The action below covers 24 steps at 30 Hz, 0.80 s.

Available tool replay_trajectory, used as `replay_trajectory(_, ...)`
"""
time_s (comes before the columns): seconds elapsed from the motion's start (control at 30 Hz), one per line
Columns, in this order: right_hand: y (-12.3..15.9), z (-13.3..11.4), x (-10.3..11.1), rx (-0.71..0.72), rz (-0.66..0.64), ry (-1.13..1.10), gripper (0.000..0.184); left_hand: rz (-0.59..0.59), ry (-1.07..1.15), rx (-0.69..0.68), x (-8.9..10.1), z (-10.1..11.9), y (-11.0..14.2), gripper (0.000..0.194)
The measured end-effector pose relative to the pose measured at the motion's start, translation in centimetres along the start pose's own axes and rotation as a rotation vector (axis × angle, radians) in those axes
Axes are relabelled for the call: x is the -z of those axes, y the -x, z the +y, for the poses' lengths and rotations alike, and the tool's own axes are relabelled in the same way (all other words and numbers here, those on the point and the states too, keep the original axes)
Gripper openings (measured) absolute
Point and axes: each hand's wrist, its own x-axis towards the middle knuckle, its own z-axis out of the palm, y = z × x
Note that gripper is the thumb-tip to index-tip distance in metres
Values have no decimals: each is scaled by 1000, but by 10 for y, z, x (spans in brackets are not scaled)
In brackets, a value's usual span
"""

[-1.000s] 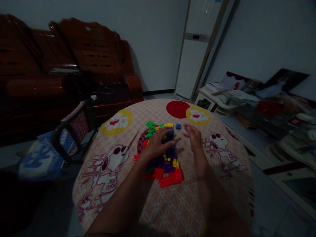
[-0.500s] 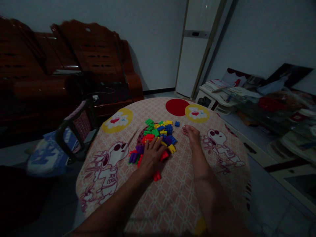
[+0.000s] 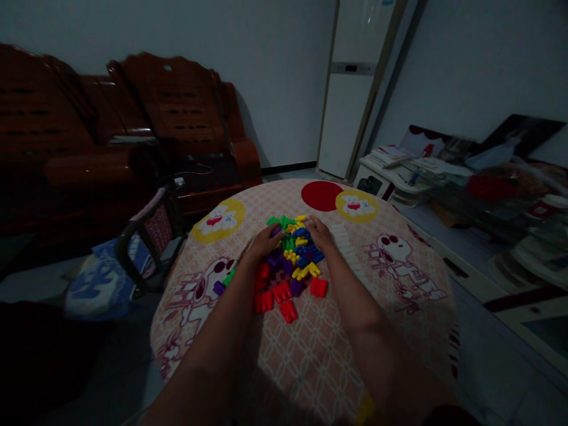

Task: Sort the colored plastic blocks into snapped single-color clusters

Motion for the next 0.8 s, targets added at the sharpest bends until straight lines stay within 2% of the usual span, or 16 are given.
replay_trajectory(0.1,7,-12,-3,63,-141,-137,42,-68,100,-95,-1,15,3,56)
replay_trajectory(0.23,37,-16,12,43,-283,-366,47,-91,273,-198,10,30,35,56)
replay_trajectory(0.3,53,-19,26,24,-340,-441,46,-77,346,-210,18,31,58,53)
replay_trajectory(0.37,65,-23,41,28,-356,-468,44,20,332,-182,26,26,82,50)
replay_trajectory(0.47,73,-22,59,43,-248,-440,40,349,125,-101,33,3,116,48)
replay_trajectory(0.53,76,-13,64,11,-75,-417,36,550,-51,-13,33,-18,135,48)
replay_trajectory(0.57,79,-7,63,-25,21,-405,37,585,-98,32,31,-28,142,47)
replay_trajectory(0.63,86,5,55,-102,168,-361,39,567,-104,89,22,-44,151,46)
replay_trajectory(0.67,91,10,49,-129,196,-325,40,539,-82,99,16,-47,152,46)
replay_trajectory(0.73,103,11,31,-129,182,-260,40,492,-18,80,1,-46,148,49)
replay_trajectory(0.8,111,5,14,-89,131,-244,40,456,54,10,-13,-33,135,53)
